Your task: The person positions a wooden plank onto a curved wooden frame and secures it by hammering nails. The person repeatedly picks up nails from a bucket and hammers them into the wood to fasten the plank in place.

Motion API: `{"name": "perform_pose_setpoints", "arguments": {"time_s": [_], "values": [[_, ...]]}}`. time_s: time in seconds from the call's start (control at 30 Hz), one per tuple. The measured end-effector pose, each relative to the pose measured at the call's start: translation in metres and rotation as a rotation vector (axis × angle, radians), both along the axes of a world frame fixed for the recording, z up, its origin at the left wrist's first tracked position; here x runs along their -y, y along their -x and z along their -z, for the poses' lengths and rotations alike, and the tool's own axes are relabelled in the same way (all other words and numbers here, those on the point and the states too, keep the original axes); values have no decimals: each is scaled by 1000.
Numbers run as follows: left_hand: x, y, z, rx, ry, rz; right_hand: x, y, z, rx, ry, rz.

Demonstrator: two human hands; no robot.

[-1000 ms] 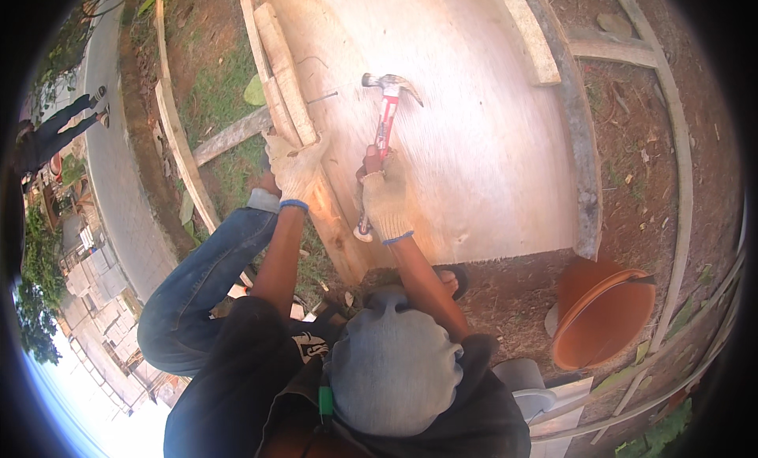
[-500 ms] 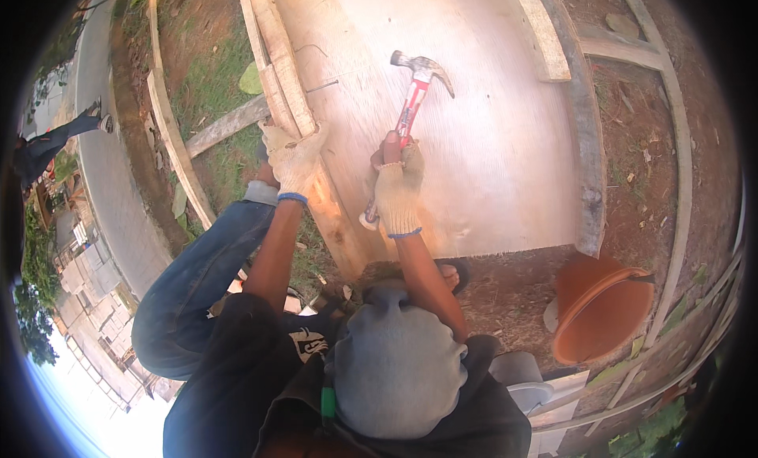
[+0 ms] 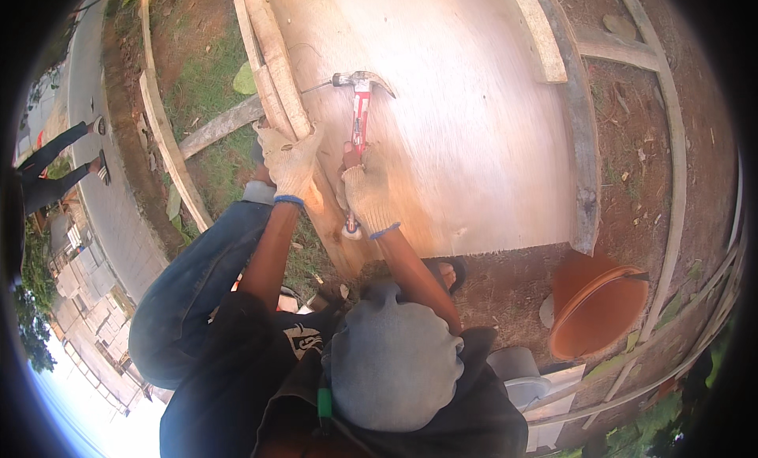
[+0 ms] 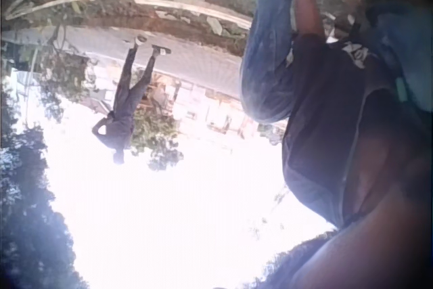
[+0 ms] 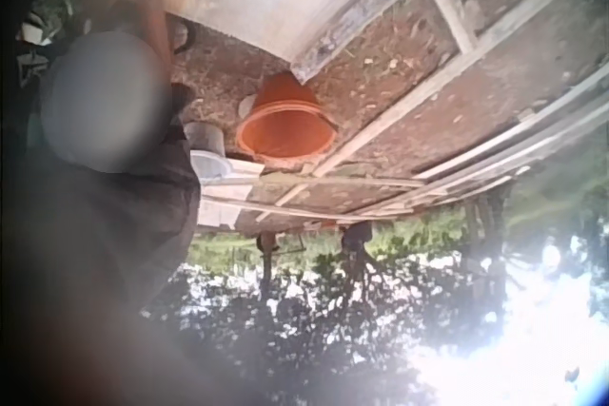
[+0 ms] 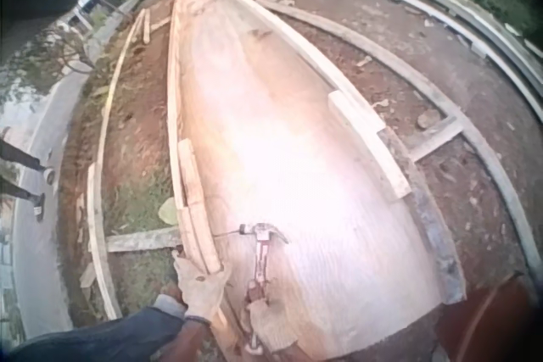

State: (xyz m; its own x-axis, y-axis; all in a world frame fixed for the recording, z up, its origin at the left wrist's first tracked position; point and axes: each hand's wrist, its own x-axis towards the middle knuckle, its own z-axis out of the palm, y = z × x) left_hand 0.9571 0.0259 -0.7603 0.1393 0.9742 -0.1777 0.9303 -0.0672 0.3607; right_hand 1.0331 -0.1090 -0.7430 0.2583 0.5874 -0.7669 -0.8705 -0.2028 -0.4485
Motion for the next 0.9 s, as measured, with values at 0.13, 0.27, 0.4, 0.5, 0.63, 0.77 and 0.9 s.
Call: {"name": "perform_pose_setpoints", "arguments": {"time_s": [0.13,0.27,0.4,0.5,0.63,0.77,0.9], "values": [[-2,7,-4,-29,-43,5,23,-26,9,133,37,357],[-7,13,9,-9,-1,19,10,-20,3,186,55,180],[-10,14,6,73,68,48,19,-32,13,146,40,40],[-8,19,13,38,-11,94,27,-36,9,127,-26,463],[4,11,19,-60,-114,93,15,-27,7,170,-41,103],[-12,22,11,184,47,128,22,-52,6,120,-97,441],[-1,9,12,14,-161,102,9,-26,1,147,-63,286]]}}
